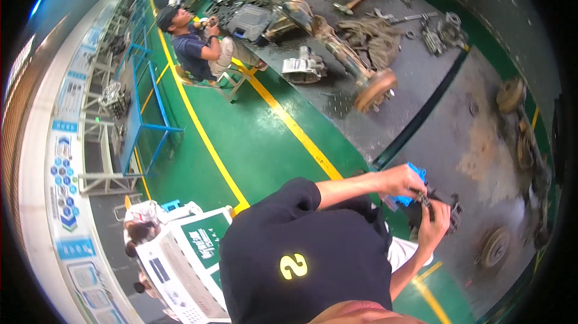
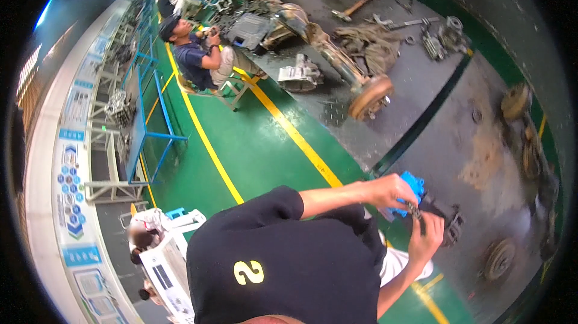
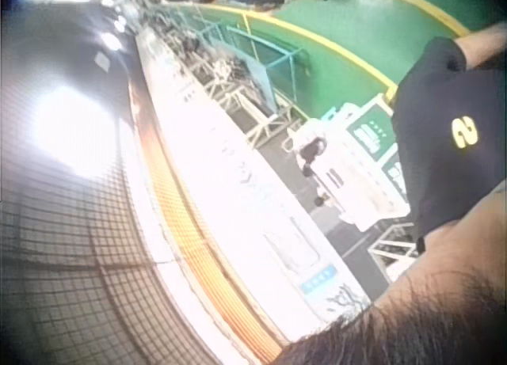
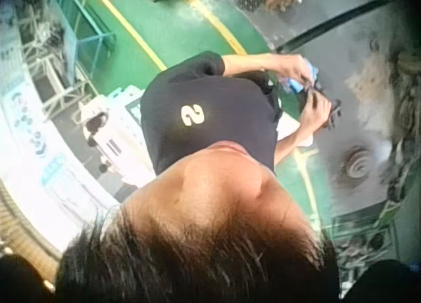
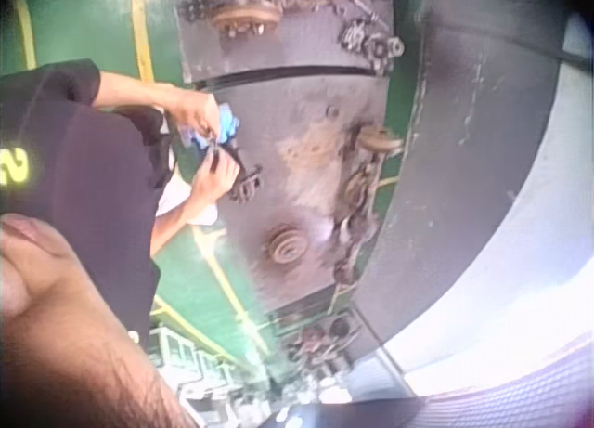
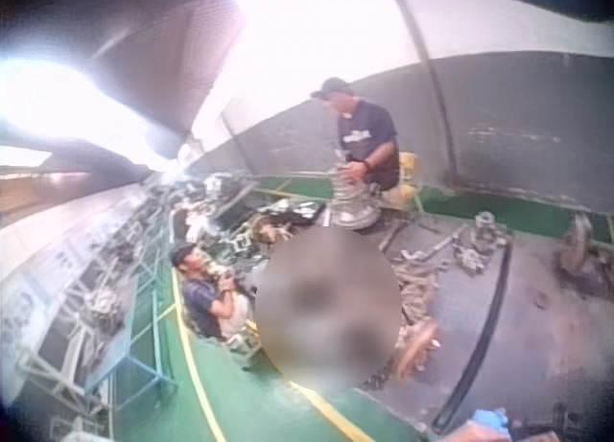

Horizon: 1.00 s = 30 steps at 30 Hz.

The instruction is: The person holds a blue differential assembly and places a metal chain onto its sprocket, then picks up the assembly and walks across the service bay.

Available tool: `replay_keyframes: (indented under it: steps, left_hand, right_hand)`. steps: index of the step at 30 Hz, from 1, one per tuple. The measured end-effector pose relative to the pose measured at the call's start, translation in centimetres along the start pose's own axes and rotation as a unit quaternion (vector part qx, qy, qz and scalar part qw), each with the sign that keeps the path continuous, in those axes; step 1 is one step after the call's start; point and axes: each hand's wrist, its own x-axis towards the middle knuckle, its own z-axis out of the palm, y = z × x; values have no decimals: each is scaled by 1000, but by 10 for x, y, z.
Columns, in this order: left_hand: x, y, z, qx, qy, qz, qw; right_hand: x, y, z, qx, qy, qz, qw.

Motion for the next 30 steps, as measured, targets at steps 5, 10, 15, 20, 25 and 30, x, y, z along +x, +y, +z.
replay_keyframes:
  steps: [5,10,15,20,25,30]
  left_hand:
    - [-7,4,5,-16,38,-18,999]
    - [-6,10,3,-33,50,-25,998]
    - [-9,9,0,-9,50,-3,999]
    - [-18,4,-9,-25,58,-25,998]
    - [-31,-4,-37,-43,106,-45,992]
    - [-56,-29,-64,8,134,-94,986]
  right_hand:
    - [12,-14,-6,-27,-36,-14,999]
    - [13,-16,-8,-32,-36,-16,999]
    - [11,-19,-3,-17,-38,-19,999]
    - [7,-14,0,-20,-28,-31,999]
    - [-2,-5,-20,-33,3,3,999]
    - [-11,4,-45,-26,23,38,999]
